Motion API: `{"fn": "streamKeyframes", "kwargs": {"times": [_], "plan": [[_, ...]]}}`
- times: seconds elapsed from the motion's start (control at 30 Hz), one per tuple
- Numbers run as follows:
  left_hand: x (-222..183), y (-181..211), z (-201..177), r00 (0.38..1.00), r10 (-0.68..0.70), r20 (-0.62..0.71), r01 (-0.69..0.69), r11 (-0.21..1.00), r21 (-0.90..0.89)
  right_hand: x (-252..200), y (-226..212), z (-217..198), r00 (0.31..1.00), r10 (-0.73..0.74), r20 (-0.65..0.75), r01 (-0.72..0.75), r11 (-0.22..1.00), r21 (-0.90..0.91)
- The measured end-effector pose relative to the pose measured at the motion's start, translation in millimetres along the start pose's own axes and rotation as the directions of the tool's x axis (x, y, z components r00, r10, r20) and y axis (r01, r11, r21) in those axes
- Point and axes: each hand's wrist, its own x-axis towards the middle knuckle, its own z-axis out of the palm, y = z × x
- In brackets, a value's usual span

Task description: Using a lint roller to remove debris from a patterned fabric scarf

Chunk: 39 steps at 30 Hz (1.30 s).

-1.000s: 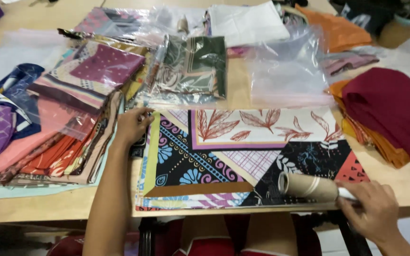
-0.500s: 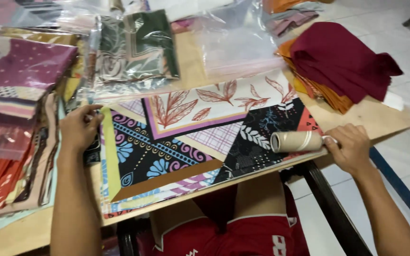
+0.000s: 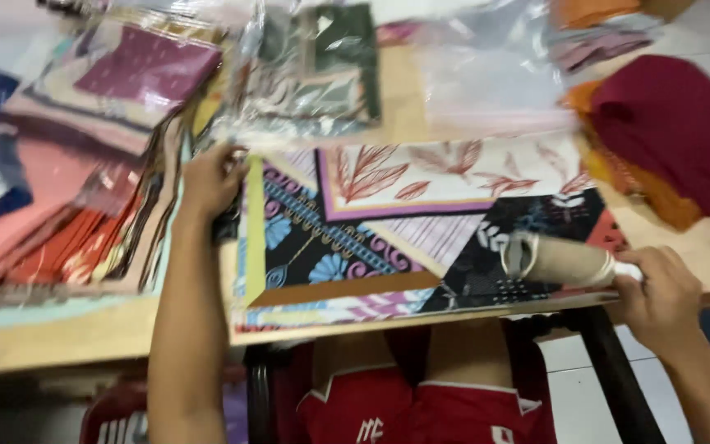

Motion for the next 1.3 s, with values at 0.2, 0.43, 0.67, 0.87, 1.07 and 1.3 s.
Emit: {"fn": "streamKeyframes", "kwargs": {"times": [0.2,0.43,0.67,0.87,1.07,1.3], "plan": [[1.9,24.9,-28.3,0.949,0.102,-0.297,-0.151,0.978,-0.145,138.9,-126.1,62.2,0.925,-0.38,0.015,0.365,0.898,0.246],[-24.9,56.7,-80.2,0.991,-0.071,-0.115,0.08,0.994,0.077,272.5,-243.0,193.0,0.857,-0.488,0.167,0.429,0.854,0.295],[-33.1,49.3,-60.8,0.886,-0.346,0.308,0.28,0.929,0.241,291.4,-246.8,270.0,0.913,-0.374,0.161,0.347,0.922,0.169],[-28.1,46.6,-61.1,0.837,-0.39,0.383,0.28,0.908,0.313,283.2,-236.1,264.3,0.896,-0.419,0.15,0.396,0.904,0.16],[-25.8,51.4,-64.8,0.812,-0.402,0.422,0.265,0.9,0.347,278.9,-224.3,239.5,0.922,-0.377,0.09,0.363,0.922,0.137],[-27.7,67.3,-73.4,0.811,-0.368,0.454,0.259,0.923,0.285,262.2,-193.2,231.1,0.978,-0.176,0.115,0.166,0.982,0.093]]}}
